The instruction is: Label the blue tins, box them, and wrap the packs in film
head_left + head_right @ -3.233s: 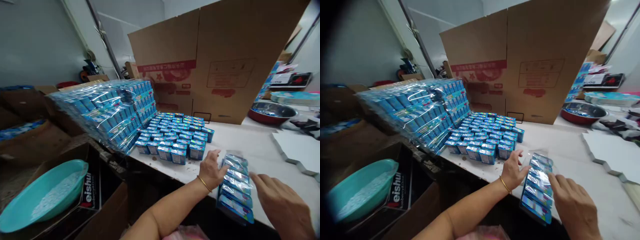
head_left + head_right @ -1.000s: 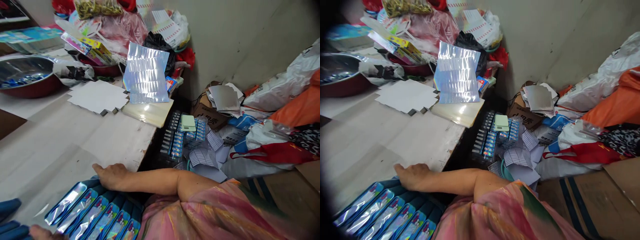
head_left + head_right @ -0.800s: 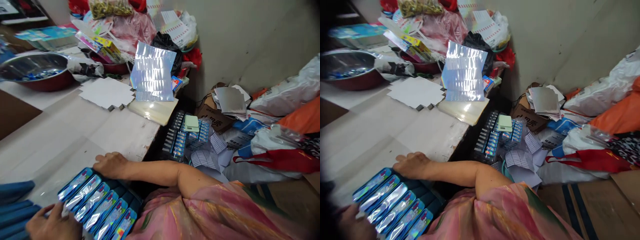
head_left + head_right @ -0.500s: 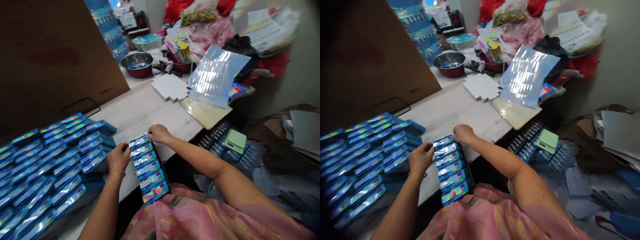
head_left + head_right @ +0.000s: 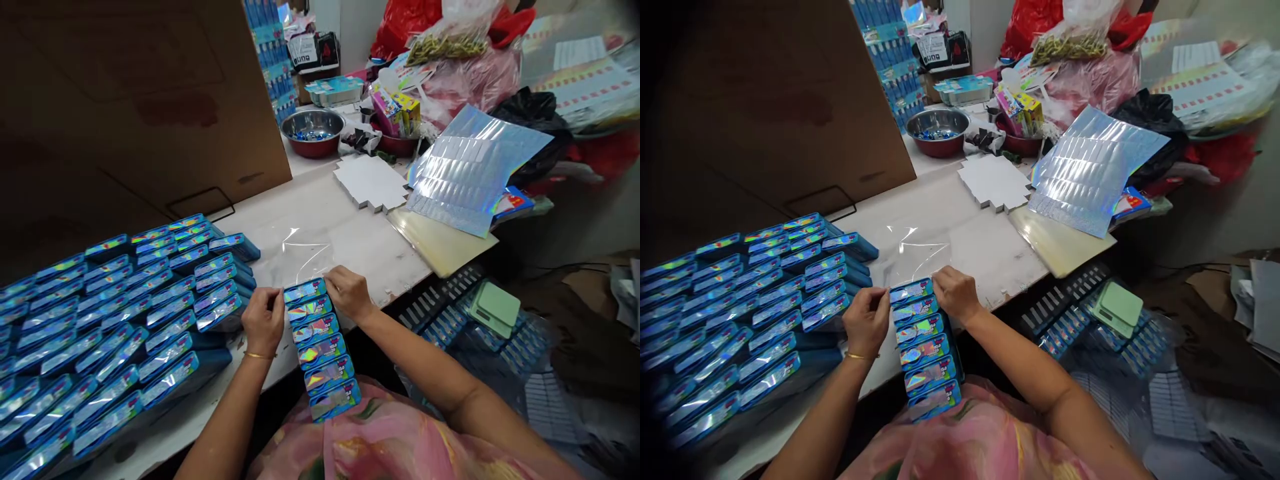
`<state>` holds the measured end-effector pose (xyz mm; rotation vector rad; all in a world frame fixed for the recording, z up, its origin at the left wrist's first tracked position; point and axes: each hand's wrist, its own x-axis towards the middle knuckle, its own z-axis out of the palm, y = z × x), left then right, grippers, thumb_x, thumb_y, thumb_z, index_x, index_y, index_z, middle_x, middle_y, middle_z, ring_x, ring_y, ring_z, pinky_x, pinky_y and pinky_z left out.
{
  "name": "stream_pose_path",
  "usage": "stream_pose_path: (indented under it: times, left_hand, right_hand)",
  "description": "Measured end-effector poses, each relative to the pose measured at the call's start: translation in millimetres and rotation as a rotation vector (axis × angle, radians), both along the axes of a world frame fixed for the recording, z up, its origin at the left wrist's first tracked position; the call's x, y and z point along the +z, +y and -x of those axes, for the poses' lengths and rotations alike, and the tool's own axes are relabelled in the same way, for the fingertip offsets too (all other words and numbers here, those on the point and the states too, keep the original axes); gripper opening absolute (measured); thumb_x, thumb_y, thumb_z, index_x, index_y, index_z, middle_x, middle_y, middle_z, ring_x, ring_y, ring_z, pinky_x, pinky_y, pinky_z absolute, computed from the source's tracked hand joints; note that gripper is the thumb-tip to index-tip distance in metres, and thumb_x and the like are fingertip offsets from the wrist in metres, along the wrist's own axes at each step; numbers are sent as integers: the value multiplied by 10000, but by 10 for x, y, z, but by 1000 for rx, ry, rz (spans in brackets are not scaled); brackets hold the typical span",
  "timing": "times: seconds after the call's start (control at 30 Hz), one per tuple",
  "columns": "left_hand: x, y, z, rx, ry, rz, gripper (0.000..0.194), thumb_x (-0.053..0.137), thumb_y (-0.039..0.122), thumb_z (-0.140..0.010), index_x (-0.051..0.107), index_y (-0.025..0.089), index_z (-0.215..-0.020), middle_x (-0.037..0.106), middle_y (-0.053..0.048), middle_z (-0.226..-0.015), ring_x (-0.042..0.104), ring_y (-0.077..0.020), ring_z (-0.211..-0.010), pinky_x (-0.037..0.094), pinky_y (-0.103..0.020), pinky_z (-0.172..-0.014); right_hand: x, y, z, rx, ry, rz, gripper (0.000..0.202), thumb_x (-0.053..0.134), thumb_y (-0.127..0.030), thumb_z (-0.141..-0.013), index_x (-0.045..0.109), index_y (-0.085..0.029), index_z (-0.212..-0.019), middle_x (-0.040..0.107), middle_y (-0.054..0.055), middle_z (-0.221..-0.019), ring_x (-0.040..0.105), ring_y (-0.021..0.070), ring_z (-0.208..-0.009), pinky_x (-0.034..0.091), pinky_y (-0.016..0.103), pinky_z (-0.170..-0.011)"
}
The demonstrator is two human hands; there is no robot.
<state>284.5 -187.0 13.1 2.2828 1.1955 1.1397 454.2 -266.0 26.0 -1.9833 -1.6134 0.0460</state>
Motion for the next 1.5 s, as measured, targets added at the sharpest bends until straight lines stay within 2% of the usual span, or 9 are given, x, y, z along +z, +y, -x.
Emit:
stream_pose_path:
  times: [0.17, 0.37, 0.43, 0.63, 0.87, 1.07, 1.2, 1.3, 1.5]
  left_hand:
    - [2, -42, 55, -74, 67, -91, 99, 480, 232, -784, 554, 180, -741, 585, -27, -708, 549, -130, -693, 427, -242, -663]
    - [-74, 185, -14, -45, 105, 233, 162, 483, 298, -757, 575, 174, -708, 587, 3, -616, 546, -122, -567, 409, -225, -549]
    - [-74, 221, -10, -51, 119, 278, 168, 485, 307, -754, 578, 173, -712, 589, 9, -605, 546, -119, -547, 405, -220, -535]
    - [-4, 129, 59, -144, 181, -21, 128, 470, 240, -772, 577, 174, -743, 607, -42, -728, 563, -137, -700, 420, -237, -645]
    - [-50, 183, -11, -64, -25, 371, 181, 493, 338, -759, 551, 171, -720, 550, 28, -534, 523, -105, -464, 411, -210, -465]
    - [-20, 9, 134, -166, 171, -122, 106, 465, 219, -791, 564, 183, -775, 619, -45, -792, 580, -132, -745, 438, -229, -683]
    - [17, 31, 113, -171, 243, -172, 107, 448, 199, -808, 549, 175, -783, 609, -35, -742, 572, -124, -692, 427, -214, -640]
    - [15, 70, 120, -212, 341, -200, 118, 443, 206, -815, 545, 177, -764, 621, -39, -766, 581, -130, -708, 425, -215, -628]
    - [-168, -143, 303, -261, 296, -329, 59, 486, 177, -794, 543, 168, -811, 645, -55, -808, 605, -129, -735, 445, -222, -681]
  right_hand:
    - [5, -49, -5, 31, -27, -6, 256, 374, -217, -864, 625, -181, -827, 622, 33, -819, 561, 101, -745, 353, 194, -657]
    - [-4, 198, -41, -93, 260, 159, 201, 438, -204, -815, 628, -186, -751, 639, -3, -762, 565, 98, -710, 356, 184, -611]
    - [4, 211, -29, -127, 173, 177, 205, 431, -208, -819, 621, -187, -743, 635, 6, -779, 560, 108, -705, 338, 199, -589]
    - [30, 48, -17, 35, -243, 92, 230, 381, -175, -845, 579, -166, -727, 580, 46, -752, 511, 114, -660, 291, 231, -588]
    - [58, 98, -38, -15, -87, 135, 230, 398, -175, -839, 591, -181, -714, 591, 20, -753, 516, 100, -657, 269, 221, -552]
    - [23, -30, -24, 83, -233, 3, 220, 399, -162, -833, 584, -169, -715, 578, 28, -715, 500, 112, -654, 282, 237, -599]
    - [5, 4, -46, 31, -100, 7, 220, 403, -178, -847, 588, -173, -729, 580, 17, -733, 510, 96, -665, 296, 217, -592]
    - [-20, -25, -32, 43, -157, -30, 236, 396, -183, -848, 581, -170, -702, 577, 23, -711, 507, 105, -650, 305, 234, -595]
    - [-129, -305, 66, 190, -282, -269, 203, 387, -169, -851, 585, -169, -803, 587, 30, -672, 513, 121, -642, 339, 263, -611]
